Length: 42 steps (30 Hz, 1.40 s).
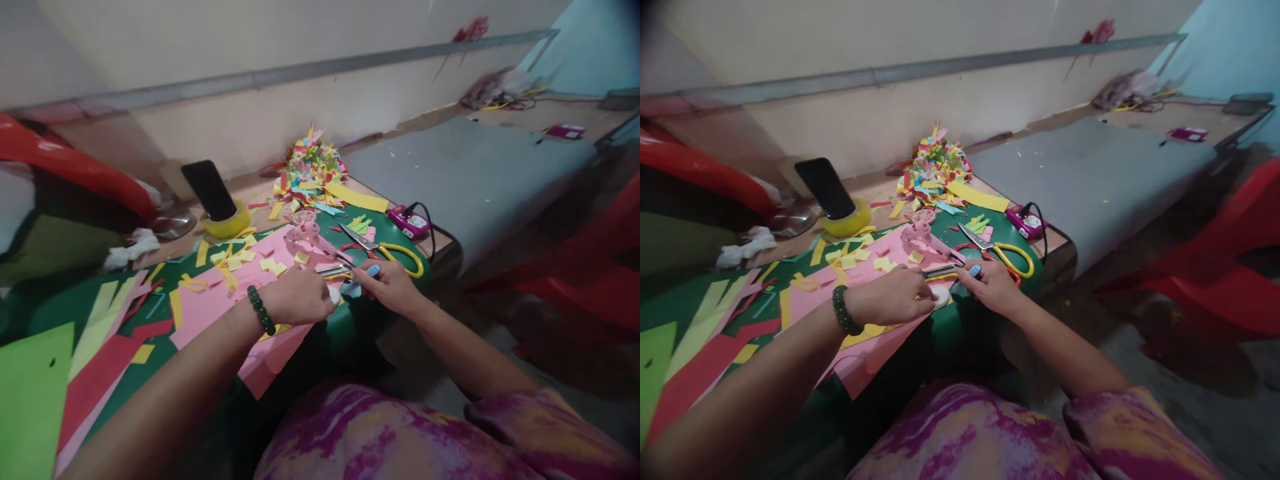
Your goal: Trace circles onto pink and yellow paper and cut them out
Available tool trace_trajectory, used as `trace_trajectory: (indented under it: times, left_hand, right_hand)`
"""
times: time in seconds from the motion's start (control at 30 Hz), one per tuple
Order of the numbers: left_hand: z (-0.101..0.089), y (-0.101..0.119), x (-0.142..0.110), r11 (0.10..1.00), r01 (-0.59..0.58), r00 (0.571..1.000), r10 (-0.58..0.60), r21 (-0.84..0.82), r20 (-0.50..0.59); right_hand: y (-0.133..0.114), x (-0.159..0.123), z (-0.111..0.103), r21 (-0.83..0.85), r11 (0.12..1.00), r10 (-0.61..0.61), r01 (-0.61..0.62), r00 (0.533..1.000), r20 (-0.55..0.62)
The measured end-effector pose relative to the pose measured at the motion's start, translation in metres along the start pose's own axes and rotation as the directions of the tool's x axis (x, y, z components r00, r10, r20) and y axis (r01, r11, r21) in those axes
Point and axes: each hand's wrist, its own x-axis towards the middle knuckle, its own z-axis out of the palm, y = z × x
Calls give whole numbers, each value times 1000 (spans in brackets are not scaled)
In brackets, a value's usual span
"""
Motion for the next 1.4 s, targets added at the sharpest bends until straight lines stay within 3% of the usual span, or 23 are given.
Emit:
trace_trajectory:
  times: [0.13,0.33,0.63,0.8,1.07,1.2,1.3,1.4]
  left_hand:
    - [4,-2,-1,1000,-2,1000,2,20,-18]
    - [16,19,-11,993,-10,991,26,120,-134]
    - [58,49,-21,992,125,948,-117,8,-295]
    - [63,51,-20,986,162,934,-163,-31,-318]
    - [70,57,-19,983,174,922,-185,-62,-340]
    - [83,66,-15,971,225,908,-238,-78,-345]
    - [91,69,-15,965,230,901,-261,-128,-347]
    - [95,68,-16,960,226,905,-269,-164,-330]
  right_hand:
    - [-8,5,-7,-45,995,-89,85,991,-95]
    - [-6,2,4,-122,962,-251,243,966,-55]
    - [-7,22,11,-124,944,-301,305,952,47]
    - [-8,22,7,-197,927,-302,319,947,109]
    - [-10,-22,2,-253,915,-322,313,947,7]
    - [-30,-8,-7,-205,933,-310,294,949,-49]
    - [-46,20,2,-207,927,-295,313,949,114]
    - [-54,44,21,-304,894,-214,328,911,352]
